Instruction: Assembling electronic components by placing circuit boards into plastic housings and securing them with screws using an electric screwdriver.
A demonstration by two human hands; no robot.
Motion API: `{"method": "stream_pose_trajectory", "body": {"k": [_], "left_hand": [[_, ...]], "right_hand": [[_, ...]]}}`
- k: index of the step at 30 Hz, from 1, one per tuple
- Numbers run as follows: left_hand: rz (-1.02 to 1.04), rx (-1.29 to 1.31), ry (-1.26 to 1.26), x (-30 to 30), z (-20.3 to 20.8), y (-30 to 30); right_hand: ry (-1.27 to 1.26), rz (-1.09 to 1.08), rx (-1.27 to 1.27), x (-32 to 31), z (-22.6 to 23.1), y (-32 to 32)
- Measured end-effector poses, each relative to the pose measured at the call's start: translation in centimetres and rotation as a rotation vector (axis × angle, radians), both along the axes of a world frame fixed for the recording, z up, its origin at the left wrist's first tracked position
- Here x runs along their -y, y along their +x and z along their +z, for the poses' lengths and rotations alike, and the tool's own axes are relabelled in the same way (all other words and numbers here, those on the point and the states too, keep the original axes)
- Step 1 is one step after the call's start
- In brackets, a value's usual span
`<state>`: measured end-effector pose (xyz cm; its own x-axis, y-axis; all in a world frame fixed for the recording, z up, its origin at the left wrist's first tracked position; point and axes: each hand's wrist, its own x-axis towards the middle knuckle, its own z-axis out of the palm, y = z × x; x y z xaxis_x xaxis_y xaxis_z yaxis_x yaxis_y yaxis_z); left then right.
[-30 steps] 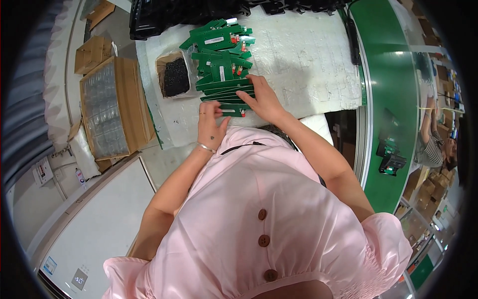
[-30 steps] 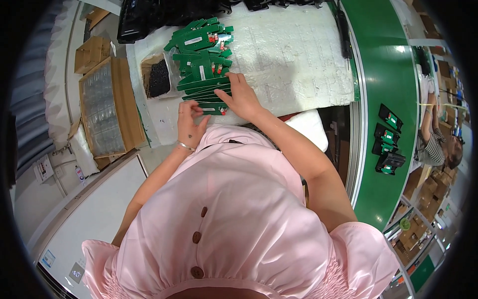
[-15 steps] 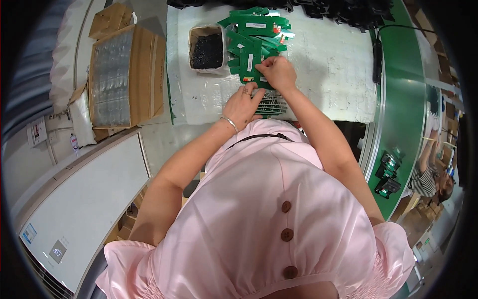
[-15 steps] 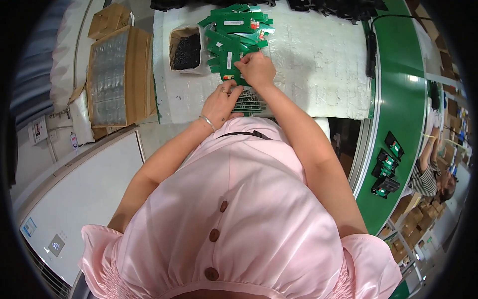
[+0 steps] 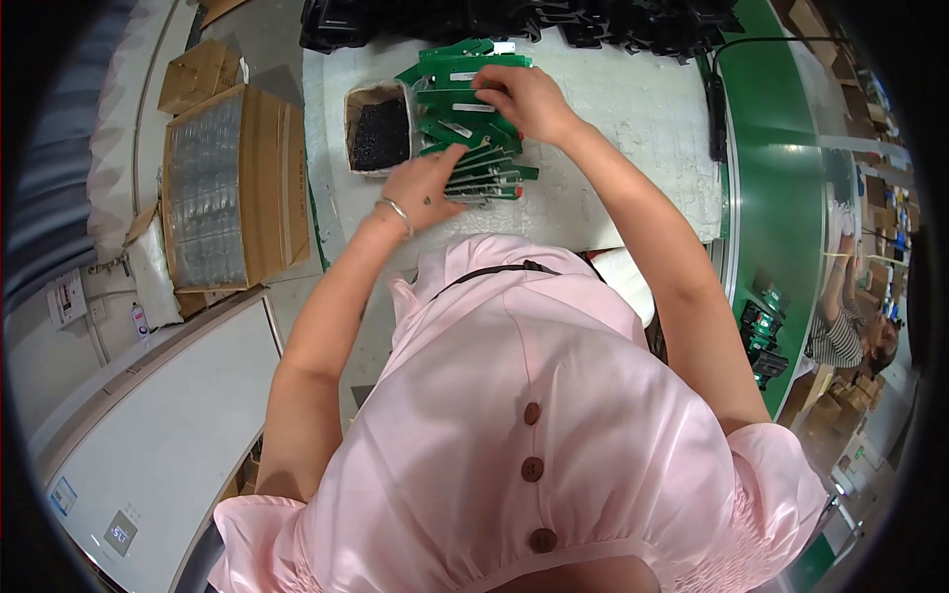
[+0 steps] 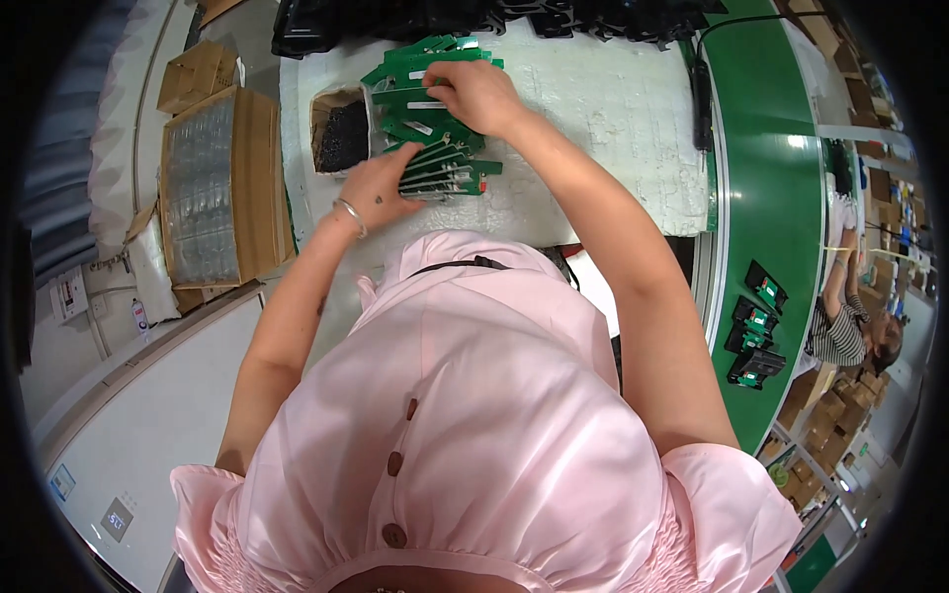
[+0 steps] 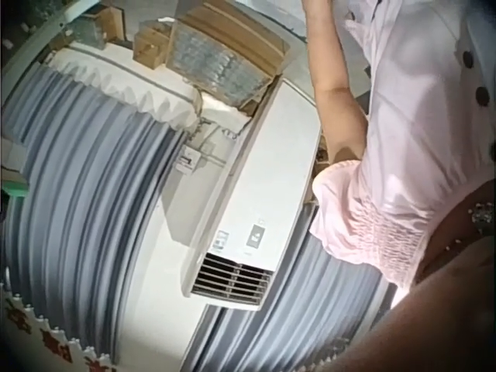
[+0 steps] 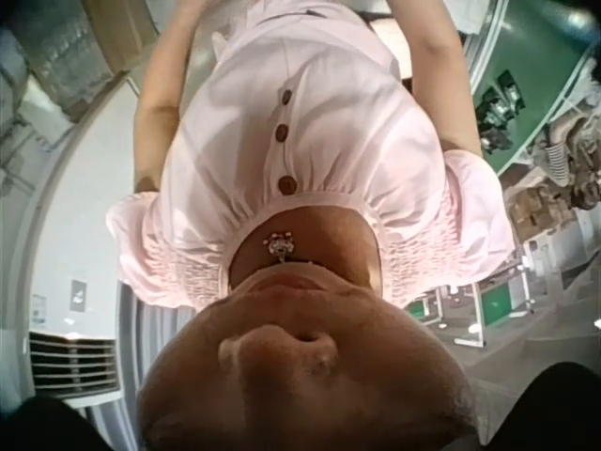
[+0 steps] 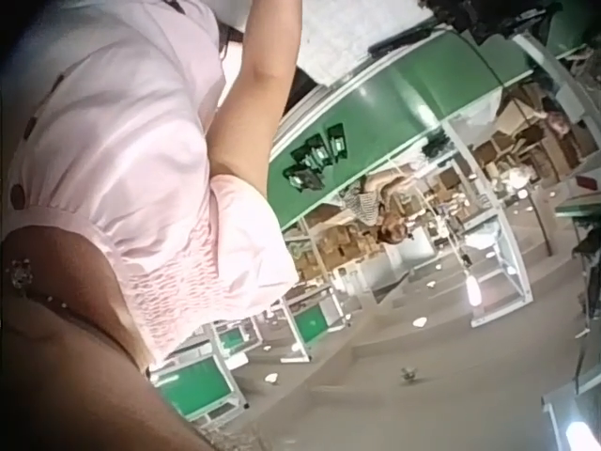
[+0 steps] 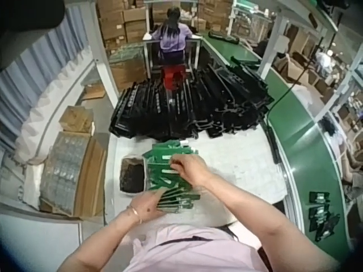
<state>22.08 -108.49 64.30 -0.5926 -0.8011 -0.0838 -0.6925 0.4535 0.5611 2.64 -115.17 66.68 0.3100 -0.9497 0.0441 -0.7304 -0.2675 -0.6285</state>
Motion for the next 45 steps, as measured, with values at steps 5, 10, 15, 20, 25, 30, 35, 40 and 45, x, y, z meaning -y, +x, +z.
{"method": "stream_pose_trajectory", "body": {"k": [5, 10, 15, 20, 25, 30, 35, 40, 45], "left_hand": [[0.032, 0.008, -0.112, -0.8, -0.4, -0.2], [0.044, -0.06, -0.264, -2.6, -0.9, 0.3], [-0.129, 0.046, -0.258, -1.0, -0.6, -0.7], [0.059, 0.109, -0.343, -1.7, 0.4, -2.0], [0.009, 0.114, -0.308, -1.6, -1.1, -1.4], [0.041, 0.005, -0.326, -2.1, 0.0, -2.7], [-0.489, -0.338, -0.091, -4.2, -0.5, -11.8], [-0.676, -0.02, -0.137, -4.3, -5.6, -15.3], [-0.705, 0.048, -0.157, -4.4, -7.3, -15.3]], "right_hand": [[0.002, 0.059, -0.11, 0.7, -3.5, 1.8], [-0.15, -0.001, -0.114, -1.2, -3.6, 1.2], [-0.211, 0.109, -0.111, -0.1, -4.2, 1.2], [-0.398, -0.094, 0.13, -2.2, -2.1, 0.2], [-0.24, -0.347, 0.204, -9.4, -3.4, -6.7], [-0.075, -0.939, 0.281, -21.2, -6.8, -11.3], [0.648, -1.951, 1.575, -39.1, -20.6, -17.3], [0.706, -1.716, 1.773, -38.7, -18.4, -13.3], [-0.089, -1.332, 2.078, -36.2, -10.2, -19.0]]}}
